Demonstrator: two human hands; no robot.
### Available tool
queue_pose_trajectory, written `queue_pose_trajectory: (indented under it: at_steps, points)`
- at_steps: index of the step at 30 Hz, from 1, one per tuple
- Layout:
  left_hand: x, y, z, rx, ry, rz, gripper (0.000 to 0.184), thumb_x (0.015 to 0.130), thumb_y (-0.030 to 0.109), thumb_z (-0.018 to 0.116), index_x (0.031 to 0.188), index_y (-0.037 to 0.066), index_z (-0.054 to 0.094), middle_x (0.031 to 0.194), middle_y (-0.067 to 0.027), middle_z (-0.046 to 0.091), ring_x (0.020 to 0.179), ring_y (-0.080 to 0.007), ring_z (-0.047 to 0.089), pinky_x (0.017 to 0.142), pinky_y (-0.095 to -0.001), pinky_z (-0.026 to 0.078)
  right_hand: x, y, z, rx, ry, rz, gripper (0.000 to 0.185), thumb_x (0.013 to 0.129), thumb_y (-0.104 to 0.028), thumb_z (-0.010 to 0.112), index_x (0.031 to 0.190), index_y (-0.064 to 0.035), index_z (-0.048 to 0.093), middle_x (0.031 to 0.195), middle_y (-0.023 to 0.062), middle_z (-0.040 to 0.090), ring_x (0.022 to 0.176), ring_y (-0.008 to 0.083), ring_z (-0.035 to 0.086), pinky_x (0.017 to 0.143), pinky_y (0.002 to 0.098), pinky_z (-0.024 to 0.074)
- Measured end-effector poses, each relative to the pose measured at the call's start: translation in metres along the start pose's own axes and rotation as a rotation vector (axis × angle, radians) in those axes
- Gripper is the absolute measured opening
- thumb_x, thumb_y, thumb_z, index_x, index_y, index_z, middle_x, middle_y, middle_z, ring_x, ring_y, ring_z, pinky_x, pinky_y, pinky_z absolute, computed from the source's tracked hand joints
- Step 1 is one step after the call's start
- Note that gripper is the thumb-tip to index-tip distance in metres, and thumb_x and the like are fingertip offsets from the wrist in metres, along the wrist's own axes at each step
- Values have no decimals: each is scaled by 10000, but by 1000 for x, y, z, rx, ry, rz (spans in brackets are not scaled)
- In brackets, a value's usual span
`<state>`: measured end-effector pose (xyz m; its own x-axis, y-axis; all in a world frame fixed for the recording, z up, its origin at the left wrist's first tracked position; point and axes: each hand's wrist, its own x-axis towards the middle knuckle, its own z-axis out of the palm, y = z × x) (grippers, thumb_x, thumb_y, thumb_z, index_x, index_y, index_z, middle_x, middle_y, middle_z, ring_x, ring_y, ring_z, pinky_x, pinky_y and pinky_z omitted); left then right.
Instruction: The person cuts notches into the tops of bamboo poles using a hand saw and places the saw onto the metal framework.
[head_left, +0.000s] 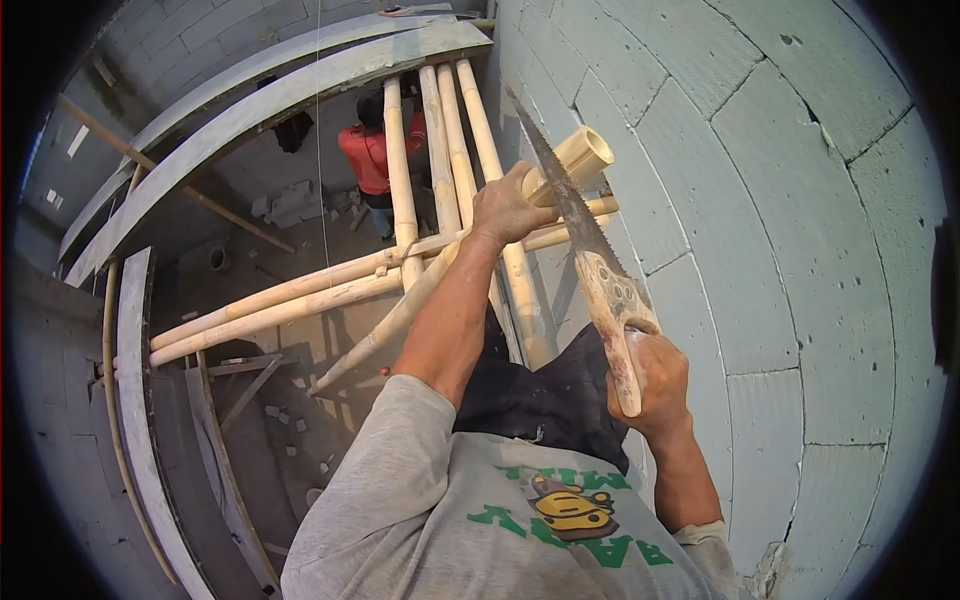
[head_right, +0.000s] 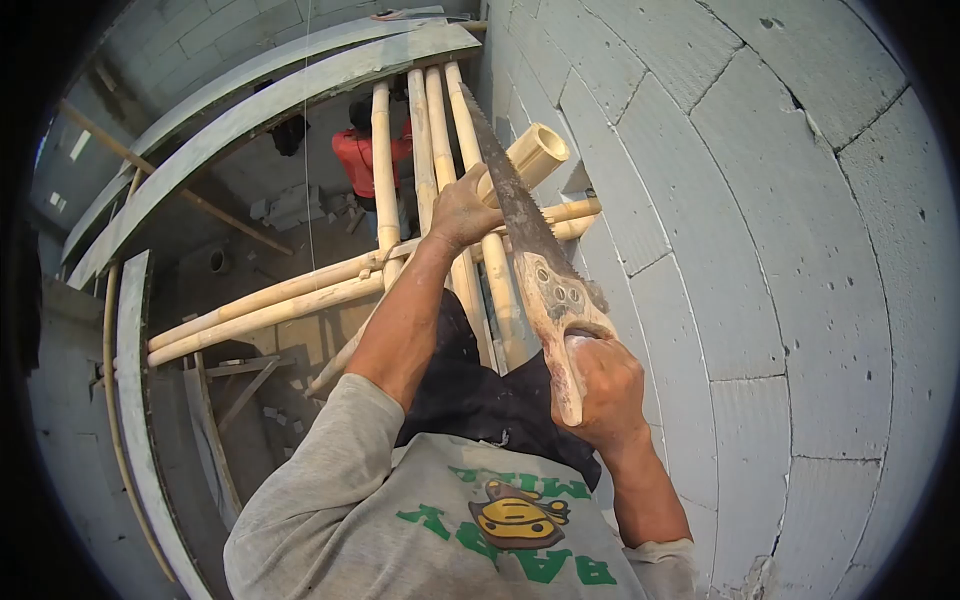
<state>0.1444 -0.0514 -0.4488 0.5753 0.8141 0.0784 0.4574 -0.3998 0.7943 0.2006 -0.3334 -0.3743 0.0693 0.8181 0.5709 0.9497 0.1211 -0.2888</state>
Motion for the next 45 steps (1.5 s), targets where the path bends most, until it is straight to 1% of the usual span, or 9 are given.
queue_pose_trajectory:
  at_steps: [3,7,8,14,21,26,33,40,45]
  points:
    - [-4,2,-1,7,-2,0,776,642,580,837,1234,125,622,1003,-209,740,992,-377,715,913,-442,529,-30,-8,-14,16,-63,41,276,668,42,622,934,36,695,837,182,681,768,386,705,748,441,586]
    - [10,-21,18,62,64,57,811,615,570,818,1253,111,619,1073,-212,731,1030,-348,705,949,-433,512,67,17,37,-6,-25,28,205,680,-4,683,854,-5,574,710,173,592,633,404,604,577,465,503]
    - [8,-7,-2,-9,-135,78,878,622,601,816,1319,113,601,1109,-224,722,1062,-355,695,975,-430,504,86,6,40,-15,-44,47,176,688,-8,677,815,-23,556,719,182,599,647,408,610,593,457,514]
    - [-5,0,-1,-24,-58,-27,824,619,579,818,1291,147,619,1081,-205,730,1048,-357,695,952,-434,507,-20,1,-11,5,-1,-22,127,748,-71,699,759,-47,575,670,146,596,619,380,619,625,452,528]
    - [14,-9,-1,77,-35,9,814,665,612,790,1319,168,599,1086,-193,730,1062,-351,692,951,-435,502,86,15,44,-31,-35,28,135,776,-89,684,752,-45,558,697,146,601,655,389,620,609,470,512]
    - [0,-1,-5,-30,-61,-21,744,630,600,807,1201,154,637,1056,-179,735,1025,-353,699,920,-428,509,-21,-2,-12,-2,-23,2,114,693,15,647,766,-18,565,670,156,555,636,402,599,615,461,526]
    - [14,-14,4,25,-86,35,812,663,601,809,1311,153,612,1124,-194,726,1092,-355,684,964,-423,508,76,14,43,-11,-16,28,134,690,-7,679,766,-19,569,668,158,549,628,405,589,586,464,499]
    - [-3,3,-3,-55,-25,-29,713,614,514,814,1205,152,645,1044,-162,739,1024,-347,698,949,-412,515,-38,-14,-23,83,0,50,109,731,-44,710,725,-40,601,646,116,568,576,341,615,625,456,537]
    - [3,-3,2,61,-27,17,749,610,582,830,1195,155,640,1062,-173,736,1041,-347,695,937,-428,515,73,14,35,-16,-76,41,144,664,13,657,789,-31,600,678,135,589,634,363,627,644,457,546]
